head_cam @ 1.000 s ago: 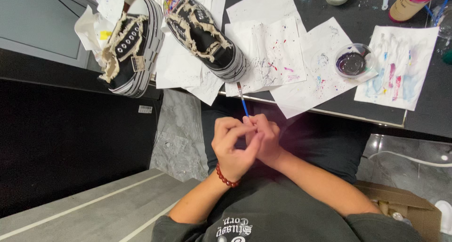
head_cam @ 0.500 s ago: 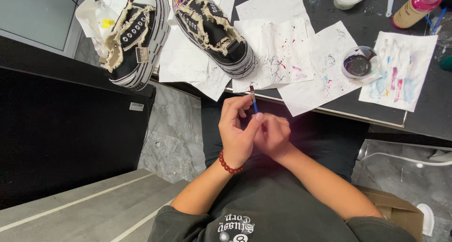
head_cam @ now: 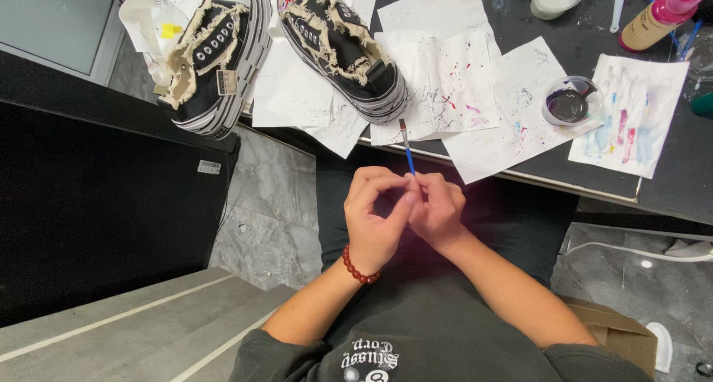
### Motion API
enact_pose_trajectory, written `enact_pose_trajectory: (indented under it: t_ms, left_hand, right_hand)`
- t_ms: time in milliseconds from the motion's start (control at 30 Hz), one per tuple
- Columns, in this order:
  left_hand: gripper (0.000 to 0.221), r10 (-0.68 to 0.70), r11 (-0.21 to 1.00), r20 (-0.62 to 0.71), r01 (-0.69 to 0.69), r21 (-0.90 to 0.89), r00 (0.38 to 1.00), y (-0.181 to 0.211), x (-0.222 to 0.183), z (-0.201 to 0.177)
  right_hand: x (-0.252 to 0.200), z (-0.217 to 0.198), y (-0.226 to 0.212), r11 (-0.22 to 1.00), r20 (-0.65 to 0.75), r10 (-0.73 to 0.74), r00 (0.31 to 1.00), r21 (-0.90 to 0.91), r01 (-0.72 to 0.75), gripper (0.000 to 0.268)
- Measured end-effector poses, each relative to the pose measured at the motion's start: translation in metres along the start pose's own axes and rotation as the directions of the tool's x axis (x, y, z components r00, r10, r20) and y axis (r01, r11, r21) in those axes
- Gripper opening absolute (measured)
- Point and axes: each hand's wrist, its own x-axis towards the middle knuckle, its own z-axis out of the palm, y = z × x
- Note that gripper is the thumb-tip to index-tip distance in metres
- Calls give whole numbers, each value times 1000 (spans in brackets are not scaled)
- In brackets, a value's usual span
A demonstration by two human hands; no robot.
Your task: The person mixes liquid from different bottles in a small cup using a brush, then applies the mixed paint to the edges and sole of a black sneaker using the brush.
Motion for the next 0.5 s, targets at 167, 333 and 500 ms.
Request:
enact_pose_trajectory:
  t_ms: [167,333,500]
  left_hand:
    - [18,-109,978,7,109,-177,994,-17,3,-13]
    - [29,-461,647,113,420,-637,880,-31,11,-21]
    - [27,-336,817,66,326,-476,939,-37,8,-26]
  right_hand:
    - [-5,-16,-5,991,0,124,992,47,-124,12]
    - [-8,-32,-10,976,26,199,980,87,-200,12]
    - [-13,-42,-19,861,69,407,911,302,-408,10]
